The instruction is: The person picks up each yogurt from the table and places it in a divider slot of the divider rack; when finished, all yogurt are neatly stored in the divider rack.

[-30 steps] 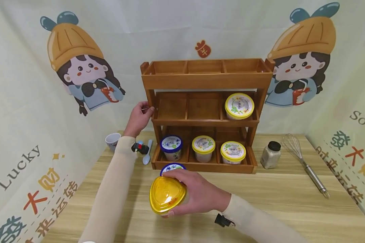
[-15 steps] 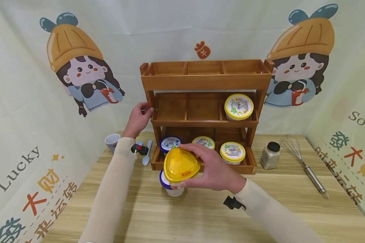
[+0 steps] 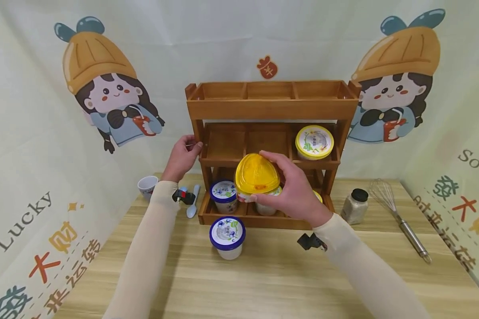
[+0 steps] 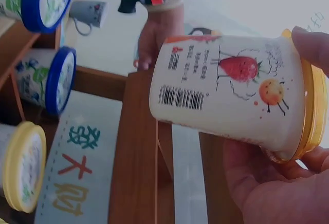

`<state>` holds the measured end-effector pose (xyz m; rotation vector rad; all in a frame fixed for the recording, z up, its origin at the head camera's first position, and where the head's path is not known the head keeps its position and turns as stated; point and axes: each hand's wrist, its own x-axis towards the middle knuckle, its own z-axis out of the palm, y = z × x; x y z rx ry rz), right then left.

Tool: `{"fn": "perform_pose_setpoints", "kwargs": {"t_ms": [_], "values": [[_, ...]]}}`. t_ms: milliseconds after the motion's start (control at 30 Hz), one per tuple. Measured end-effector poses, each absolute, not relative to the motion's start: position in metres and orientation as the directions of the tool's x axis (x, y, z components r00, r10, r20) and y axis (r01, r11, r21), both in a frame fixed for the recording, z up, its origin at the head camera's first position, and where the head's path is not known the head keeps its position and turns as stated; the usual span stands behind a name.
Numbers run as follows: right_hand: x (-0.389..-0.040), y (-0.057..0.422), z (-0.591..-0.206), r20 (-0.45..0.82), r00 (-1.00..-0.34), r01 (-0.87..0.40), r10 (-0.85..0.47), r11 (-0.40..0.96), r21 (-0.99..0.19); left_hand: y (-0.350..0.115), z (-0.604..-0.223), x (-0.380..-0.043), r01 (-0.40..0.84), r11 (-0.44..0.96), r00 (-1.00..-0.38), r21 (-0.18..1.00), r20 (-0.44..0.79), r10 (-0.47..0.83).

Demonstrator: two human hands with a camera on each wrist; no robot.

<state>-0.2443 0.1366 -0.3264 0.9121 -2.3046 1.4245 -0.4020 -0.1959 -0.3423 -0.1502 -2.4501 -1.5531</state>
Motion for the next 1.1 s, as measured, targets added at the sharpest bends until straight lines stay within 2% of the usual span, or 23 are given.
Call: {"fn": "perform_pose_setpoints", "kwargs": {"t_ms": [400,600,833,1100], "values": [[-0.272,0.144,-0.309,0.597,-0.787,-0.609,-0.153,0.342,-0.716,-0.196,-0.342,-0.402,0.239,0.438,-0.960,0.866,0.279,-0.026],[-0.288,0.142,-0.311,0.625,-0.777,-0.603,-0.070,0.367,-0.708,-0.198,-0.342,-0.401,0.221,0.439,-0.963,0.871,0.265,-0.040],[-0.307,0.137,-0.321,0.647,-0.761,-0.603,-0.039,0.410,-0.685,-0.197,-0.345,-0.403,0.225,0.423,-0.965,0.878,0.261,-0.027],[-0.325,0.131,-0.319,0.648,-0.759,-0.572,-0.073,0.551,-0.608,-0.199,-0.344,-0.404,0.209,0.433,-0.968,0.877,0.249,-0.038]]}}
